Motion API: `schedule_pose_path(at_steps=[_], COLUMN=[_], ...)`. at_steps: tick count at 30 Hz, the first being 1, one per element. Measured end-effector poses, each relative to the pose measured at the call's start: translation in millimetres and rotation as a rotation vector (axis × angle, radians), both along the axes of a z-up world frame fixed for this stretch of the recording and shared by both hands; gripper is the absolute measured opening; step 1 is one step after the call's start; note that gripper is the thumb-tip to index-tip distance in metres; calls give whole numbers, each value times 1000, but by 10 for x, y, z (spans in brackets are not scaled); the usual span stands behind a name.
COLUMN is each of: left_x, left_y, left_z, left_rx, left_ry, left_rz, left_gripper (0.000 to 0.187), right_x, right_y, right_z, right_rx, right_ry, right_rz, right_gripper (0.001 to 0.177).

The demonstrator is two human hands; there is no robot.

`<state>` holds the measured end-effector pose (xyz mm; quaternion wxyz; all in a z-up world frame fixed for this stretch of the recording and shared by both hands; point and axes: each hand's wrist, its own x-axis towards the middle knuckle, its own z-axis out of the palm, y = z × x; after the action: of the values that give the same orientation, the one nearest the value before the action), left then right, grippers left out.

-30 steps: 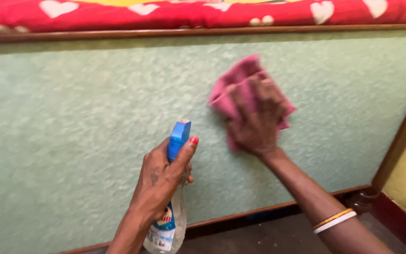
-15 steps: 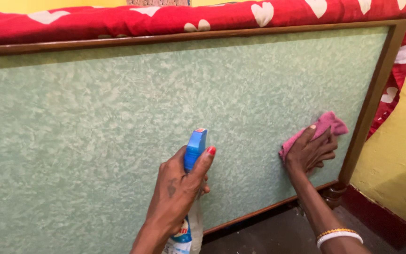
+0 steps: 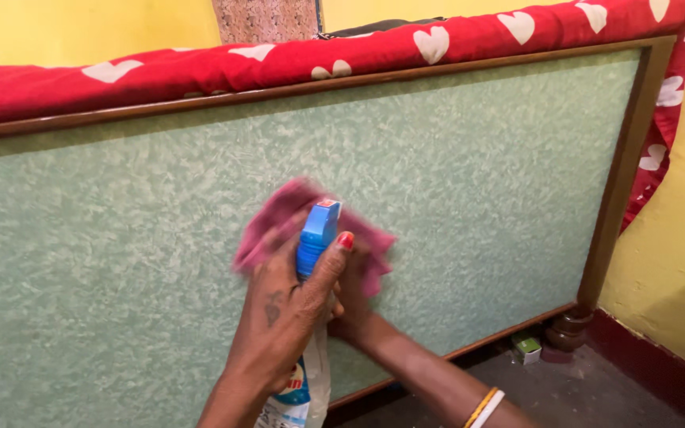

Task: The person sprays a cleaning solution onto a green textured surface and wipes it with a pink cloth. The person repeatedly sprays and wipes different areas of the surface throughout the clip.

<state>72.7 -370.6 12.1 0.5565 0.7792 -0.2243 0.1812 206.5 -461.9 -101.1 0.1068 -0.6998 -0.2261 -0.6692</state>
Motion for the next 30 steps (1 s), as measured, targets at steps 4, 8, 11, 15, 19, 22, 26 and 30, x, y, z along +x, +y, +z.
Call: schedule_pose_path(at_steps=[4,8,11,15,19,22,26,30], left_x=[-7,79,204,399,597,757,919,991], left_y=[7,-137,-338,-693,-1066,-1309,-1581,-1772], left_z=[56,98,63,61,14,-45,-128,-178], left_rx=[89,50,-12,-4,13,33,-42,-5], left_ry=[-73,-44,9,97,123,108,77,95], left_rz=[39,-6,-71,-57,-122,-152,-238,-238], left_gripper=[51,44,43,48,50,50,51,56], right_x=[148,366,472,607,876,976,956,822], right_y=[-163,-587,-1172,-2128,-3077,-3604,-3919,-3794], right_z=[-93,80,412,784,942,856,517,-279], right_rx=[-146,-100,-25,57,384,618,727,647], right_ry=[37,46,-112,-144,-116,-16,62,44], right_rz=[220,297,102,-254,-334,-406,-434,-410], right_gripper=[66,66,78,69,62,62,61,60])
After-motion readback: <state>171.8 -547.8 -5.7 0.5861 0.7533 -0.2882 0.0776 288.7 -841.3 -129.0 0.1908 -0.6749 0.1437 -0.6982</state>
